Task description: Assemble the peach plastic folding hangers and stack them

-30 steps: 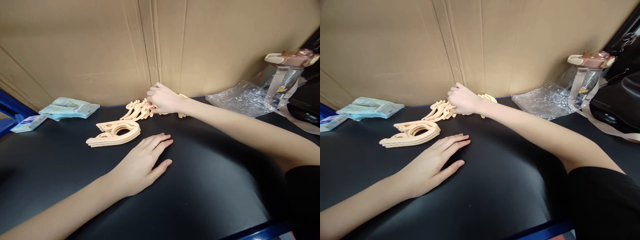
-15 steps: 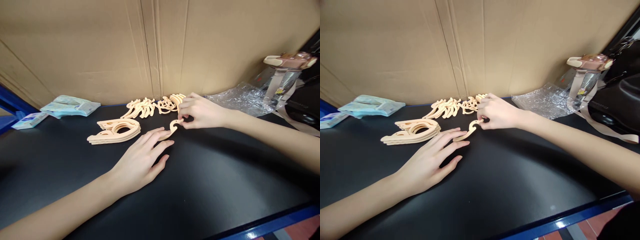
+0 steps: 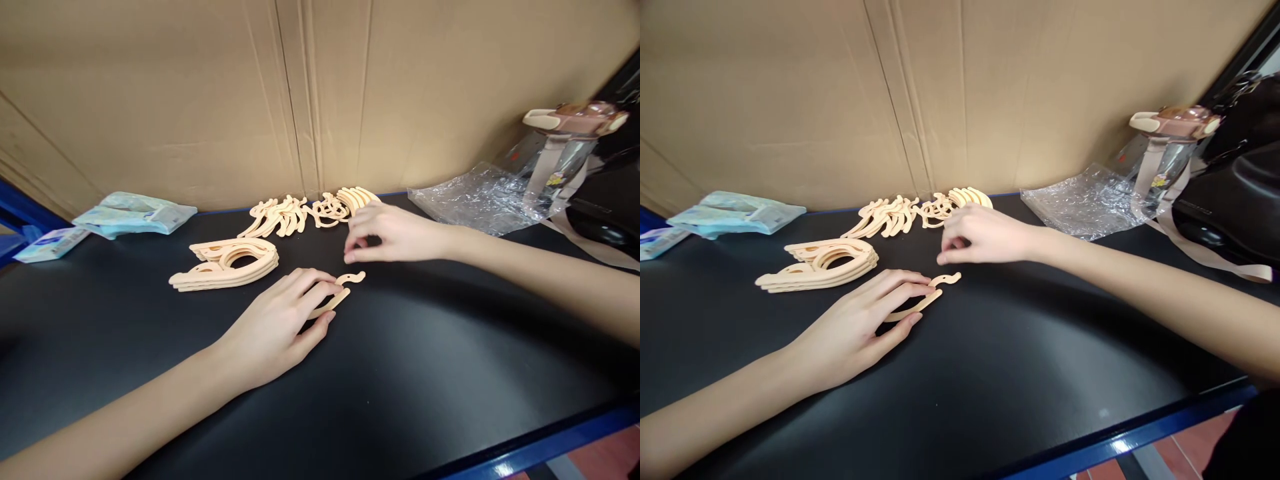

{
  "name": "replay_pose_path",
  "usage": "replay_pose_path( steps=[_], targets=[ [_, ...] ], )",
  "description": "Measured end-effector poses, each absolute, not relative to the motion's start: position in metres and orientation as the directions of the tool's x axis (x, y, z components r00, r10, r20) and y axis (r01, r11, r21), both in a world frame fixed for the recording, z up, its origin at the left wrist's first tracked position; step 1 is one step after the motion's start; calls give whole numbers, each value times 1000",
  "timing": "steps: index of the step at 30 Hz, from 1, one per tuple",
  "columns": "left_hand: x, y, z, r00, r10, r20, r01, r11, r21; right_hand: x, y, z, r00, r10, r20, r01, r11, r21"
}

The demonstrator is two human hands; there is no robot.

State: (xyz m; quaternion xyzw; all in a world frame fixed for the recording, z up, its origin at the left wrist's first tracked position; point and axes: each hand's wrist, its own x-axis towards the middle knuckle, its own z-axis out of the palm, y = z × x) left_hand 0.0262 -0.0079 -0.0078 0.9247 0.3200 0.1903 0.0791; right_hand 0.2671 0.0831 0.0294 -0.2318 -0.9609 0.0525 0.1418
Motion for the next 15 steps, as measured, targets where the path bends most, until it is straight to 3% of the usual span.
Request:
replay_pose_path(
  steps=[6, 15],
  targets=[
    [26, -8, -6, 731, 627, 271, 560, -777, 288, 234, 148, 40, -793, 498, 351, 528, 849, -10],
    [25, -6, -7, 734, 631, 251, 560, -772, 300, 172, 198, 36, -803, 548, 236, 563, 826, -2]
  ],
)
